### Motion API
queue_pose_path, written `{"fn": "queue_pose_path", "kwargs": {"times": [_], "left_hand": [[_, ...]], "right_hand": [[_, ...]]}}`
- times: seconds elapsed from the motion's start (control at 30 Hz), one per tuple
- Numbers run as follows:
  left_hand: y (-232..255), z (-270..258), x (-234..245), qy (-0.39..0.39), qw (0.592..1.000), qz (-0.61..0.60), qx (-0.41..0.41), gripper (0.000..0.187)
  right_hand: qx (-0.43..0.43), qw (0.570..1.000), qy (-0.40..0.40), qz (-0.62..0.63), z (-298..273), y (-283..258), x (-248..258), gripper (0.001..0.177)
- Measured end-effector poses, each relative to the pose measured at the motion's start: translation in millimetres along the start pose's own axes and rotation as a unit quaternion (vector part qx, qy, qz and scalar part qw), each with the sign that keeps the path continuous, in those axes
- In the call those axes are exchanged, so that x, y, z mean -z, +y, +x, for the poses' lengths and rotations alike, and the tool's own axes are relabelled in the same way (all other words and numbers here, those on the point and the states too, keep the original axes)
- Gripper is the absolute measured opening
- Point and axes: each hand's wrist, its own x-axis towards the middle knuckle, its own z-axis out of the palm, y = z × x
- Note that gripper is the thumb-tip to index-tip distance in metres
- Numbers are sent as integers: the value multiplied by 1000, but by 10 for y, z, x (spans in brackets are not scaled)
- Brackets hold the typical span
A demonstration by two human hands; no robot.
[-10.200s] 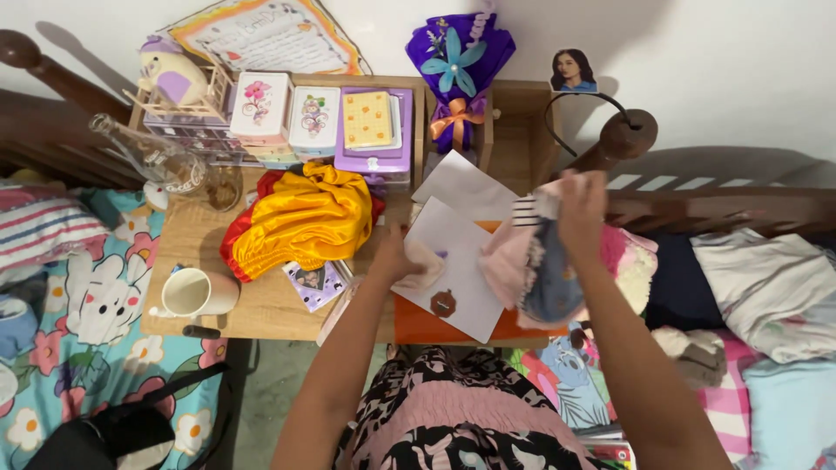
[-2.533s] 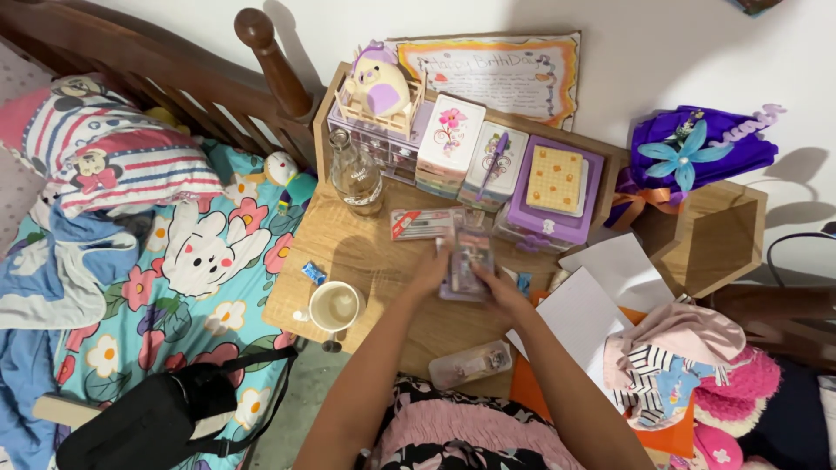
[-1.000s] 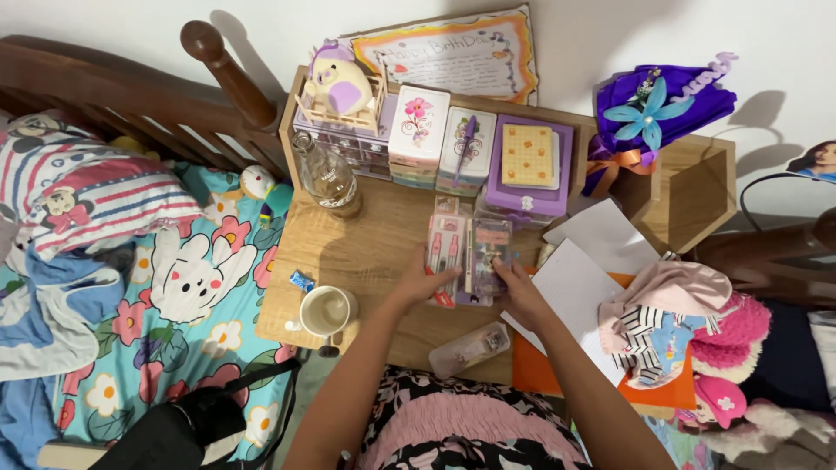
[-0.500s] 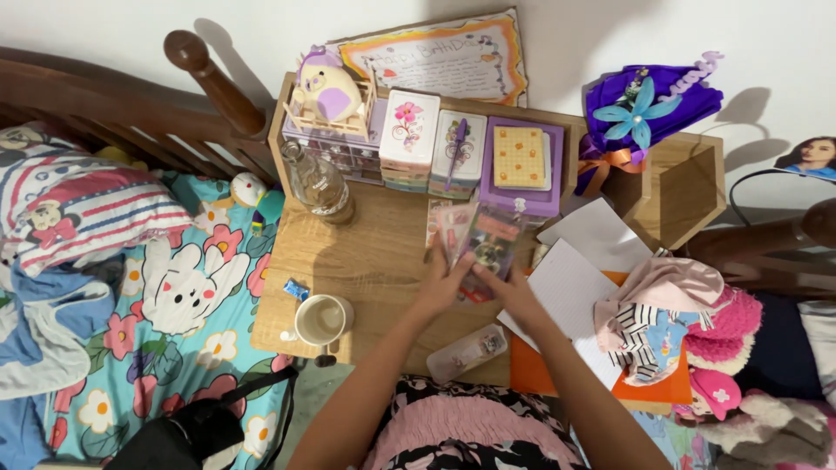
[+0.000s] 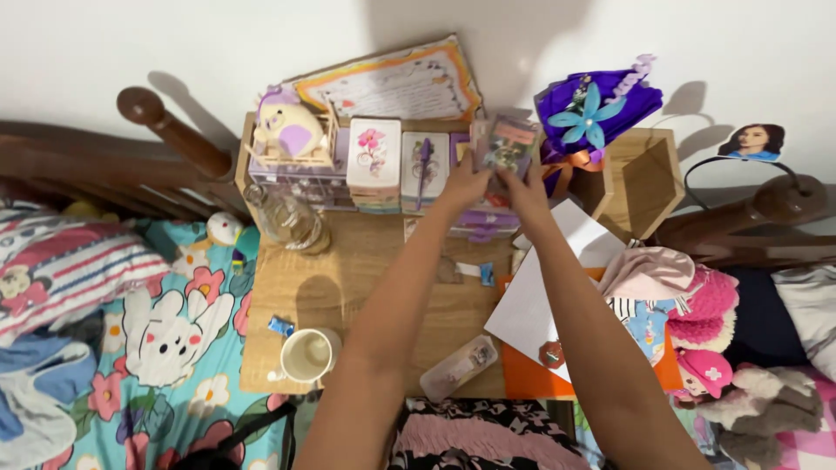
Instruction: Organizing books, papers, and clothes on a desk and bed in a bedroom.
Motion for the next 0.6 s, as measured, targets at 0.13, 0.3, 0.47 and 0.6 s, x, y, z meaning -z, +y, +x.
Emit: {"fn": "queue_pose_path", "kwargs": {"times": [0.13,0.3,0.47,0.6], "left_hand": [[-430,255,-200,90,984,101,-111,77],[-266,-217,-209,140,974,11,-178,60],[-377,-288,-370,188,950,5,-251,64],[-271,-340,-278,146,968,-8,-206,69]], "right_hand": [[59,982,50,-175,118,167,87,39],[122,991,-25,-54,362,352,176,42],[226,938,75,-253,765,754,69,43],[312,887,156,-302,570,682,-11,51]]}}
